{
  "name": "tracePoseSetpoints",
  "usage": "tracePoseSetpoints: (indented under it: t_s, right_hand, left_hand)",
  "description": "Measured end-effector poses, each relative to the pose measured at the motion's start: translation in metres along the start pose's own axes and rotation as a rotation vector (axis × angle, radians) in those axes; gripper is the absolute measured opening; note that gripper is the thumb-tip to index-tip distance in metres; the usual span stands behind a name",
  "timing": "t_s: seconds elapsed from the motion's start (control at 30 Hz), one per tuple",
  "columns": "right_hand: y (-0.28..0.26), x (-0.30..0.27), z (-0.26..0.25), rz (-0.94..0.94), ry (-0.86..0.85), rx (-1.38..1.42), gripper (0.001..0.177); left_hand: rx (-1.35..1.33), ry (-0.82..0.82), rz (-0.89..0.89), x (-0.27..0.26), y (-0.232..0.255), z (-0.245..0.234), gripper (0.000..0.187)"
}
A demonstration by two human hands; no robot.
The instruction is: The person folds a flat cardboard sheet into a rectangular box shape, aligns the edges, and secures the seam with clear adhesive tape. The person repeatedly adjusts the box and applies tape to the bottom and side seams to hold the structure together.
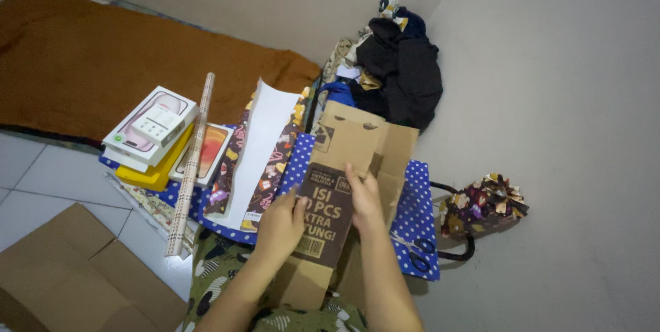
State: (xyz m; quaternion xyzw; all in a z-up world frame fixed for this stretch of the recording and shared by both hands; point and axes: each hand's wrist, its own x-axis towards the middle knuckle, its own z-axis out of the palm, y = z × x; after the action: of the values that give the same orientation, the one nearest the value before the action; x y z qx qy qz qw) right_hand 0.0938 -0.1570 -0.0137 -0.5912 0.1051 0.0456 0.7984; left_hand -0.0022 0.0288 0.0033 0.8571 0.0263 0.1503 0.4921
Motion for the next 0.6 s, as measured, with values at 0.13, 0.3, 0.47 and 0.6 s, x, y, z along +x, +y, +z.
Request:
tracePoseSetpoints:
  t_s: [0.13, 0.3, 0.47, 0.6]
  right_hand:
    - [0.002, -0.031, 0.003, -0.052, -0.072, 0.107, 0.04]
    - [0.014, -0.071, 0.006, 0.085, -0.007, -0.246, 0.05]
    - [0.021, -0.086, -0.007, -0.128, -0.188, -0.396, 0.059]
    - [0.014, -0.093, -0.05, -0.442, 0.07, -1.052, 0.049]
  left_hand:
    - [-0.14, -0.05, 0.028, -0.014, 0.0, -0.001, 0.1]
    - [0.065, -0.178, -0.124, -0.025, 0.005, 0.001, 0.141]
    - [0.228, -0.203, -0.158, -0.004, 0.013, 0.011, 0.136]
    - [0.379, -0.339, -0.275, 0.011, 0.011, 0.019, 0.131]
